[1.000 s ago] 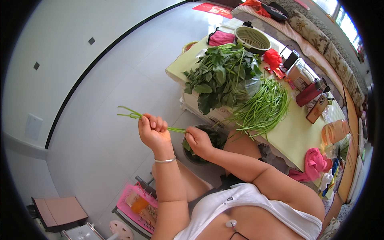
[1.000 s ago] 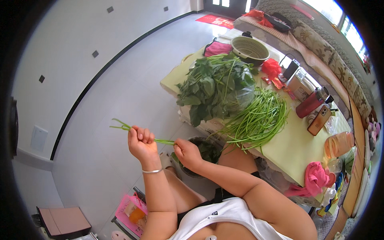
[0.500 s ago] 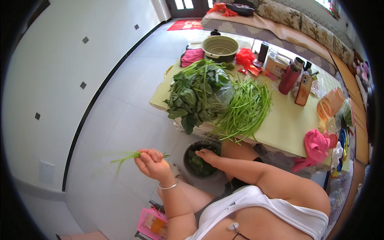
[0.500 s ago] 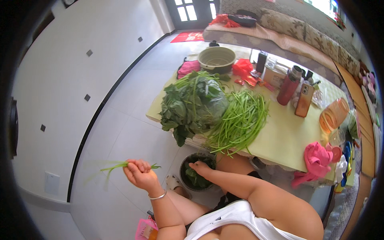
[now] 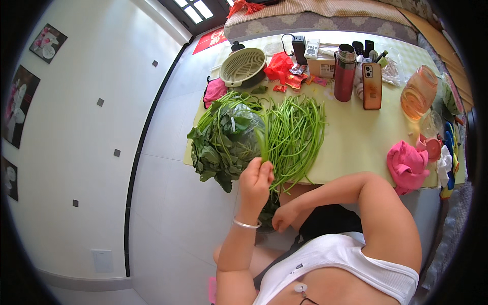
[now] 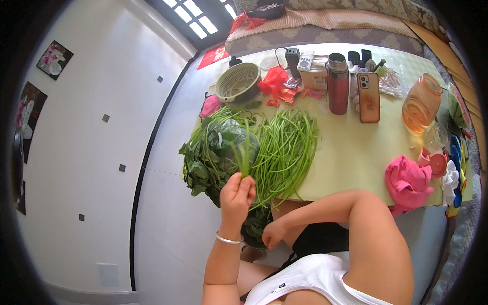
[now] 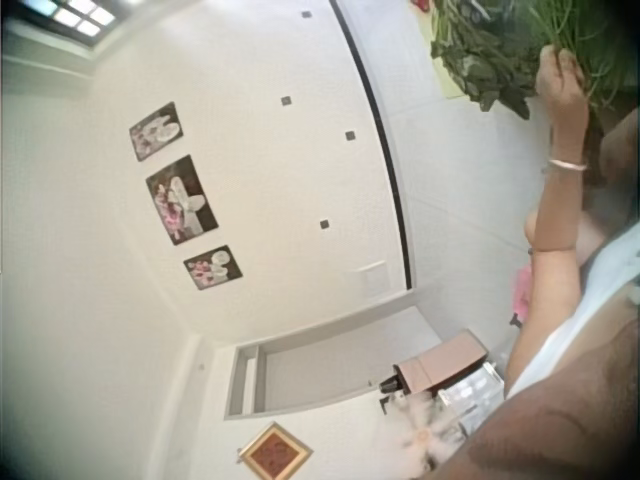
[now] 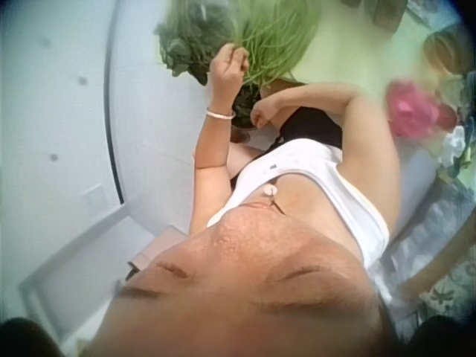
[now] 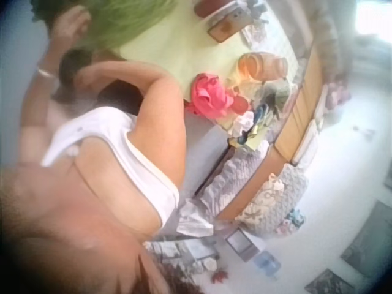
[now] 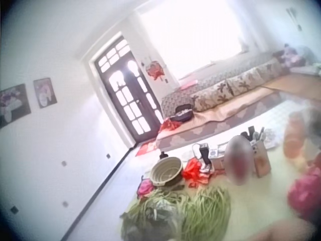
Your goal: The person picks individual leaves and stems from bundles of green leafy vegetables and water spinach by hand, placing the cleaned parts into a dark bucket while discarding remnants on the table.
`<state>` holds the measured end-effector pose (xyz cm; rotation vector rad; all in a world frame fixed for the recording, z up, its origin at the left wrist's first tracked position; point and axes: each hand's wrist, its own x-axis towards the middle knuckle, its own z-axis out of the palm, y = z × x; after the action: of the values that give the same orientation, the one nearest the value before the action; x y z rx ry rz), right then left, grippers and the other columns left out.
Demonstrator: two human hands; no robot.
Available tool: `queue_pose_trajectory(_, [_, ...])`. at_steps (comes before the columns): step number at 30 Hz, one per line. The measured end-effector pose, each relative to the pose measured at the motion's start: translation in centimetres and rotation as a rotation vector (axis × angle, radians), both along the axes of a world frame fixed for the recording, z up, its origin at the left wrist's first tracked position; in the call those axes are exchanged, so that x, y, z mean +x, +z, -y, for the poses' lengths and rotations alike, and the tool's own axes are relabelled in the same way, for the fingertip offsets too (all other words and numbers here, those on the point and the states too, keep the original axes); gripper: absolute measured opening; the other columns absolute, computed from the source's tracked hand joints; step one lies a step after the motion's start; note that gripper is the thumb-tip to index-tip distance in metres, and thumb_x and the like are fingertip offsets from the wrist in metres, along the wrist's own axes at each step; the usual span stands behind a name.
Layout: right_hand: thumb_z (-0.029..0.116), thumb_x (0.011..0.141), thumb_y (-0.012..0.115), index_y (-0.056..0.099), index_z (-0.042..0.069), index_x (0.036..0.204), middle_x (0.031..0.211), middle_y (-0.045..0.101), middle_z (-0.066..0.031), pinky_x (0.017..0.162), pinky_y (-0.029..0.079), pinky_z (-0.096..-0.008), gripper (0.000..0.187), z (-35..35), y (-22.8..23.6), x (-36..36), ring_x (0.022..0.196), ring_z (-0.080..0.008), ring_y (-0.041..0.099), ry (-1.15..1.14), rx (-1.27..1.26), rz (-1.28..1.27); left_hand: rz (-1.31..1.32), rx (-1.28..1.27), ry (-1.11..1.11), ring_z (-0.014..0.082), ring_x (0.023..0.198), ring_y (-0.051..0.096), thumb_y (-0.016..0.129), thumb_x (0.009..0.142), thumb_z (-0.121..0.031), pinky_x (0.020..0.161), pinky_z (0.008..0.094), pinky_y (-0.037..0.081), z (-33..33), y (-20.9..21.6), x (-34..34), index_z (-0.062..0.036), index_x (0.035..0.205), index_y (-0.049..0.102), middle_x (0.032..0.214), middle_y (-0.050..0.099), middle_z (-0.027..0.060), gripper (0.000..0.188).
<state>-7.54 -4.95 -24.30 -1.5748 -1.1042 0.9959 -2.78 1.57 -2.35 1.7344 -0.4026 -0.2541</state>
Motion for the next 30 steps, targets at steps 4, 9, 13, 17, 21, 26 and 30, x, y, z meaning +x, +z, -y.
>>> queue_pose_trajectory(4, [0.03,0.085,0.065,0.066,-0.002,0.096,0.088,0.067,-0.0181,0.072,0.049,-0.039,0.034,2.5,4.0,-0.5,0.082,-0.0294,0.063,0.081,-0.173,0.238,-0.086,0.1,-0.068,0.013,0.06,0.056,0.056,0.093,-0.015,0.056,0.0258,0.045,5.3,-1.0,3.0,0.0015,0.096,0.058,0.072,0.06,0.006,0.017])
queue_pose_trajectory(9, [0.035,0.081,0.067,0.063,-0.002,0.106,0.099,0.065,-0.0202,0.08,0.048,-0.0423,0.045,1.6,3.3,1.1,0.095,-0.0361,0.061,0.16,-0.012,0.233,0.723,0.513,0.081,0.0292,0.092,0.063,0.069,0.083,-0.017,0.083,0.0361,0.048,5.7,1.8,6.8,0.0009,0.105,0.064,0.097,0.066,0.0154,0.029])
queue_pose_trajectory(13, [0.035,0.081,0.066,0.063,-0.004,0.105,0.099,0.065,-0.0215,0.08,0.049,-0.0439,0.045,2.1,3.8,1.6,0.094,-0.0377,0.061,0.043,-0.16,0.301,0.897,0.695,0.302,0.03,0.089,0.063,0.062,0.085,-0.018,0.079,0.036,0.049,2.8,5.2,16.1,0.0001,0.094,0.067,0.092,0.067,0.0159,0.021])
queue_pose_trajectory(17, [0.035,0.08,0.066,0.066,-0.005,0.096,0.09,0.066,-0.0218,0.077,0.05,-0.0454,0.043,0.8,1.1,1.4,0.087,-0.039,0.063,0.133,-0.247,0.451,0.591,0.926,0.345,0.0286,0.069,0.062,0.065,0.08,-0.019,0.066,0.0378,0.048,-2.8,4.7,27.1,0.0016,0.083,0.068,0.077,0.067,0.0151,0.021])
queue_pose_trajectory(21, [0.033,0.079,0.066,0.067,-0.007,0.09,0.084,0.067,-0.0225,0.074,0.051,-0.0463,0.041,1.3,1.2,2.0,0.082,-0.0396,0.065,0.078,-0.218,0.456,0.07,0.986,0.167,0.0157,0.059,0.056,0.069,0.075,-0.02,0.055,0.0328,0.045,-4.6,3.1,31.6,0.0018,0.086,0.07,0.068,0.061,0.0063,0.025])
queue_pose_trajectory(26, [0.032,0.08,0.065,0.066,-0.006,0.093,0.087,0.066,-0.0227,0.075,0.05,-0.0463,0.04,1.7,2.4,2.0,0.085,-0.0385,0.064,0.095,-0.297,0.428,0.008,1.15,0.067,0.0157,0.053,0.046,0.068,0.072,-0.019,0.048,0.0355,0.038,-3.5,2.6,32.0,0.0001,0.078,0.067,0.061,0.051,0.0031,0.02])
queue_pose_trajectory(30, [0.032,0.082,0.065,0.062,-0.004,0.101,0.096,0.065,-0.0218,0.081,0.048,-0.045,0.041,1.5,3.0,2.3,0.094,-0.0369,0.062,0.158,-0.391,0.413,-0.061,1.151,0.06,0.0167,0.054,0.044,0.066,0.072,-0.017,0.049,0.0367,0.037,-3.7,2.8,31.8,0.0002,0.072,0.064,0.063,0.049,0.0036,0.017])
